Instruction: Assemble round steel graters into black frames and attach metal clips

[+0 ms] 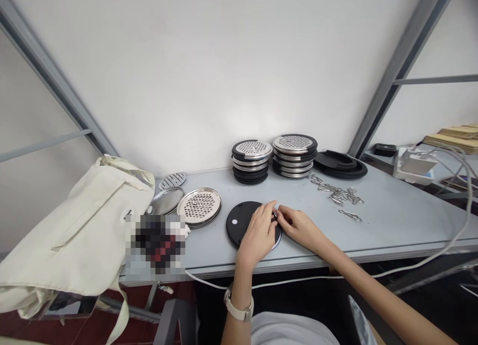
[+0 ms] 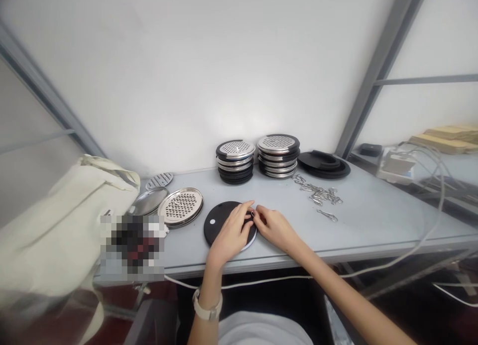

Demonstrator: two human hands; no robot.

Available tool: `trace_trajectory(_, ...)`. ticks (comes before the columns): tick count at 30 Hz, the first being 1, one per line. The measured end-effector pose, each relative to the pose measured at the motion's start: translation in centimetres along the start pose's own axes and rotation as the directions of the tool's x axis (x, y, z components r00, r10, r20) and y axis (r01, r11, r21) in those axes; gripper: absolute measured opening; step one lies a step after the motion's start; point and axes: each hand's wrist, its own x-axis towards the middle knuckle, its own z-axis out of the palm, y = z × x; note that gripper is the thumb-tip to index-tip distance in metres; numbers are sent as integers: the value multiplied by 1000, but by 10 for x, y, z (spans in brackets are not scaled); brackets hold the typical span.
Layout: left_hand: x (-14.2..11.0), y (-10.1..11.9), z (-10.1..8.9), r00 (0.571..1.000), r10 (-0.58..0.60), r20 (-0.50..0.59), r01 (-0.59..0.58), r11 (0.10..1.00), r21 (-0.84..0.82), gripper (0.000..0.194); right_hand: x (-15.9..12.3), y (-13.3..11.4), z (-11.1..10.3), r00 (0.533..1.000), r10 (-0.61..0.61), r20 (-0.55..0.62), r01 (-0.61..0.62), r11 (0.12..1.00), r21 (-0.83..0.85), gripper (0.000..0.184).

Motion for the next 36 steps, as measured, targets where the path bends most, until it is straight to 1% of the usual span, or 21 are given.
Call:
trace_trajectory(11, 1, 1, 1, 1000, -21, -20, 19, 997, -76, 47, 0, 0, -4, 998, -33, 47, 35, 999, -30, 24)
trace_trajectory(18, 2, -1, 4, 996, -34, -77, 32, 999, -29, 46, 0, -2, -5, 998, -25, 52, 28, 998, -53, 26)
trace_trajectory(26, 3, 0, 3, 995, -62, -75, 59, 997, -39, 46, 0, -4, -6, 999, -2, 49, 5, 998, -66, 26)
trace_trajectory(36, 3, 0, 2, 997, -38, -73, 35, 999, -37, 47, -1, -4, -5, 999, 5, 36, -3, 999, -47, 26)
